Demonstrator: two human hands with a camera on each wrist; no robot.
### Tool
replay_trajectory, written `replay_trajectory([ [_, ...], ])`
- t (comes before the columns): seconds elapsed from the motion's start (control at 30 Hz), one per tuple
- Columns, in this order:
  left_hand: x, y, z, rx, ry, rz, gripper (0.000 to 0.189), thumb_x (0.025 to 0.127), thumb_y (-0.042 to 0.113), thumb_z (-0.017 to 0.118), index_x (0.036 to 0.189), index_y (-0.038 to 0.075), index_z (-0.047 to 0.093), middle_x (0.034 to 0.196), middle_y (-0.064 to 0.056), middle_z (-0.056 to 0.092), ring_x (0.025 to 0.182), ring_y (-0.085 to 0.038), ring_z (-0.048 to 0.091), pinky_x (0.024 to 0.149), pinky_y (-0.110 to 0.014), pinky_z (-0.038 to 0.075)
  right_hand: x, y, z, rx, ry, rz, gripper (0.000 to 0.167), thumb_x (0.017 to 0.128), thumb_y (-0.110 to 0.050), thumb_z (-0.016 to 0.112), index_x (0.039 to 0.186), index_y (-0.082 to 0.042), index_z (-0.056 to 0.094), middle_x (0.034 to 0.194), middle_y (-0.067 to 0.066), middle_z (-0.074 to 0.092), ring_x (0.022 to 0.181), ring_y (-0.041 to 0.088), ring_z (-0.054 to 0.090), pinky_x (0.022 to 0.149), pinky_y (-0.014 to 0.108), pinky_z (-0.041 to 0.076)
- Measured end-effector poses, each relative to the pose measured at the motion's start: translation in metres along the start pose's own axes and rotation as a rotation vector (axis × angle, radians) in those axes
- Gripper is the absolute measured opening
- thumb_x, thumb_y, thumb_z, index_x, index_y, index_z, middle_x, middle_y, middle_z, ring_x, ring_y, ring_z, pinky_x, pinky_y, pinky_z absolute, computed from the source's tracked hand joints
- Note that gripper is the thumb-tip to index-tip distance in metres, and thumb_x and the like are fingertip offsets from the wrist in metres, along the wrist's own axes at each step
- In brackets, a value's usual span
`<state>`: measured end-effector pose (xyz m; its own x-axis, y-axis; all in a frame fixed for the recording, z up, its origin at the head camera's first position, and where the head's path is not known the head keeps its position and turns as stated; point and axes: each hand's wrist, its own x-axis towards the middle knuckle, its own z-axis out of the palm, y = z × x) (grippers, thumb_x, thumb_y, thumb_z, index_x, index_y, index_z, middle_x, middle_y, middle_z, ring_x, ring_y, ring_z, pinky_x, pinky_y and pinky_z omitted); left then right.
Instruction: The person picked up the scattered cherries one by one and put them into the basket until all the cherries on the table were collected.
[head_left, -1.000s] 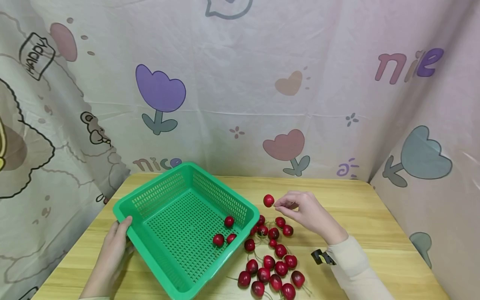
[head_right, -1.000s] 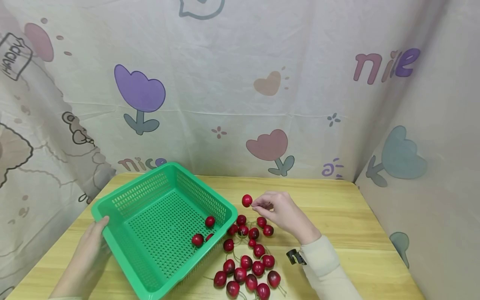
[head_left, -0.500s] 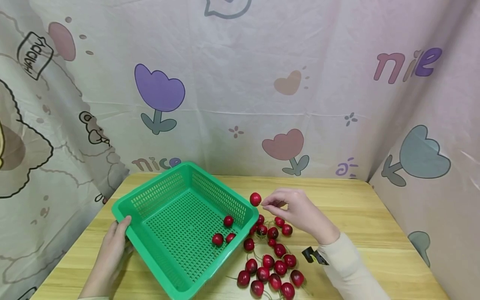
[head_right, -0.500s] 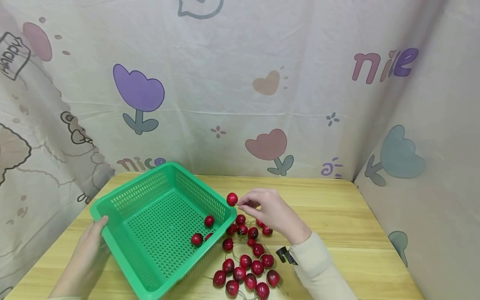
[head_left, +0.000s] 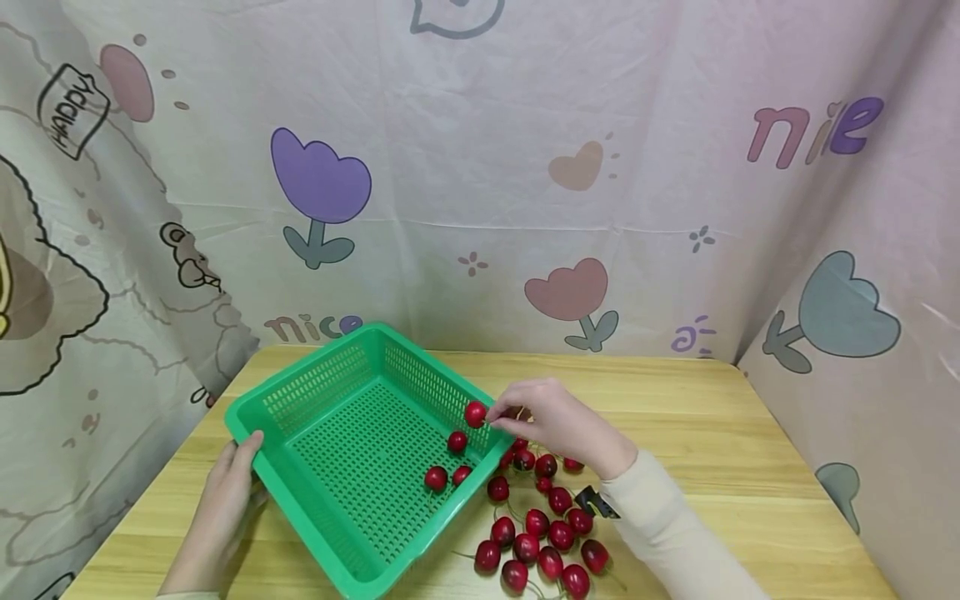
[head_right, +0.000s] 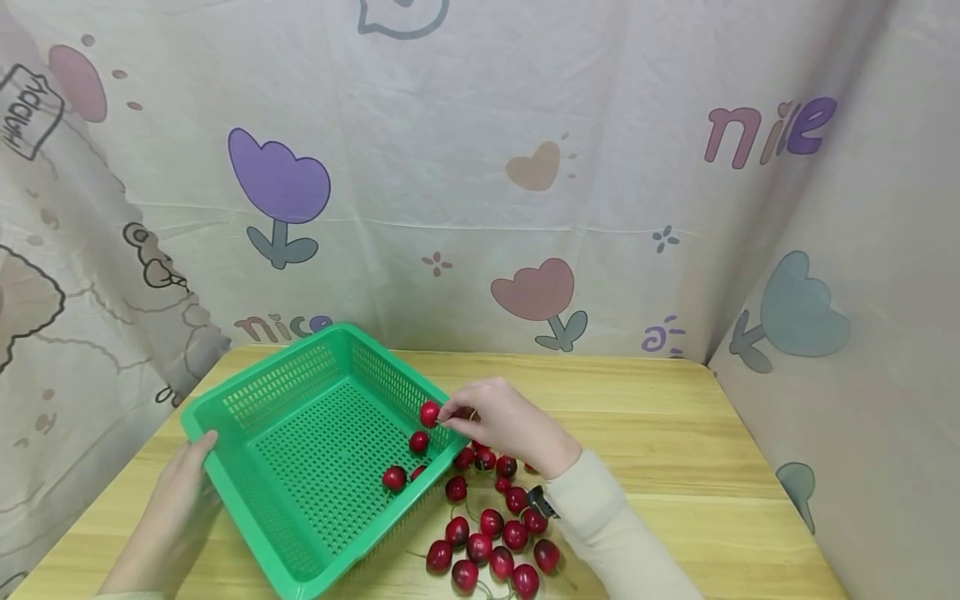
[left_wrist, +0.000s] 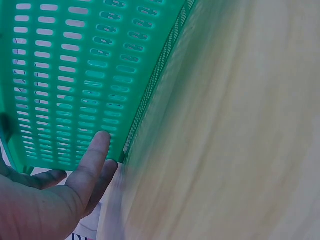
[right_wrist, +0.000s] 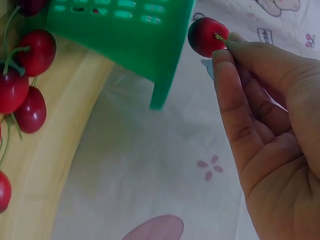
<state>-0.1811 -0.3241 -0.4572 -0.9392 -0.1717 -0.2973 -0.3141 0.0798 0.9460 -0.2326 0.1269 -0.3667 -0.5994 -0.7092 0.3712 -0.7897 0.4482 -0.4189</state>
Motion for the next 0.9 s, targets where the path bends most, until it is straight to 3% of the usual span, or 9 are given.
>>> replay_trajectory([
  [0.3,0.001,0.002,0.0,0.019,0.005,0.0,0.092,0.11,0.069,0.029,0.173,0.016,-0.011,0.179,-0.018,0.007,0.155,-0.03,0.03,0.129,-0.053,0.031,0.019,-0.005,0.017,-0.037,-0.105,-0.037,0.007,0.1,-0.011,0.079,0.105,-0.012,0.083,0.103,-0.001,0.081,0.094,0.006,0.074,0.083,0.013,0.059],
  [0.4,0.0,0.001,-0.001,0.025,0.008,0.002,0.092,0.11,0.07,0.029,0.173,0.016,-0.01,0.179,-0.018,0.008,0.153,-0.028,0.032,0.118,-0.035,0.048,0.024,-0.006,0.023,-0.042,-0.14,-0.051,0.007,0.101,-0.014,0.078,0.105,-0.013,0.083,0.103,-0.001,0.081,0.093,0.005,0.074,0.083,0.011,0.058],
  [0.43,0.0,0.001,-0.001,0.023,0.007,0.004,0.091,0.11,0.069,0.029,0.173,0.016,-0.01,0.179,-0.018,0.007,0.154,-0.029,0.031,0.119,-0.037,0.048,0.025,-0.007,0.024,-0.042,-0.149,-0.054,0.007,0.101,-0.014,0.078,0.105,-0.013,0.083,0.103,-0.001,0.081,0.093,0.004,0.073,0.083,0.011,0.057],
  [0.53,0.0,-0.001,-0.002,0.025,0.008,0.017,0.091,0.111,0.068,0.029,0.173,0.014,-0.009,0.178,-0.018,0.009,0.134,-0.009,0.051,0.095,-0.015,0.054,0.027,-0.008,0.027,-0.02,-0.166,-0.072,0.008,0.101,-0.015,0.077,0.106,-0.013,0.083,0.104,-0.001,0.08,0.095,0.003,0.073,0.083,0.01,0.057],
  [0.57,-0.001,-0.001,-0.002,0.023,0.007,0.022,0.09,0.111,0.067,0.029,0.173,0.013,-0.008,0.177,-0.019,0.01,0.126,-0.002,0.054,0.093,-0.014,0.054,0.027,-0.008,0.028,-0.011,-0.169,-0.074,0.008,0.101,-0.015,0.077,0.107,-0.013,0.083,0.104,-0.001,0.08,0.095,0.003,0.072,0.083,0.01,0.057],
  [0.63,-0.001,-0.002,-0.002,0.023,0.008,0.026,0.09,0.112,0.066,0.03,0.173,0.013,-0.008,0.177,-0.019,0.011,0.115,0.008,0.053,0.092,-0.014,0.054,0.026,-0.007,0.028,-0.001,-0.167,-0.081,0.008,0.102,-0.016,0.077,0.107,-0.013,0.082,0.104,-0.001,0.08,0.095,0.003,0.072,0.084,0.01,0.057],
  [0.67,-0.001,-0.002,-0.002,0.028,0.01,0.031,0.09,0.112,0.066,0.03,0.173,0.012,-0.007,0.177,-0.019,0.012,0.11,0.012,0.05,0.083,-0.009,0.05,0.026,-0.007,0.027,0.002,-0.162,-0.083,0.008,0.102,-0.017,0.076,0.107,-0.014,0.082,0.105,-0.002,0.08,0.095,0.003,0.072,0.084,0.011,0.057],
  [0.77,0.0,-0.002,-0.002,0.035,0.011,0.029,0.09,0.112,0.066,0.03,0.173,0.013,-0.008,0.177,-0.02,0.011,0.13,-0.007,0.05,0.082,-0.009,0.05,0.022,-0.005,0.022,0.007,-0.14,-0.063,0.008,0.102,-0.017,0.077,0.107,-0.014,0.082,0.105,-0.002,0.08,0.096,0.004,0.073,0.086,0.014,0.059],
  [0.9,0.0,-0.002,-0.002,0.036,0.008,0.022,0.09,0.111,0.067,0.029,0.173,0.013,-0.01,0.178,-0.021,0.009,0.151,-0.029,0.034,0.082,-0.008,0.049,0.015,0.002,0.01,0.021,-0.087,-0.02,0.008,0.102,-0.017,0.076,0.107,-0.013,0.081,0.105,-0.003,0.08,0.095,0.005,0.074,0.085,0.018,0.06],
])
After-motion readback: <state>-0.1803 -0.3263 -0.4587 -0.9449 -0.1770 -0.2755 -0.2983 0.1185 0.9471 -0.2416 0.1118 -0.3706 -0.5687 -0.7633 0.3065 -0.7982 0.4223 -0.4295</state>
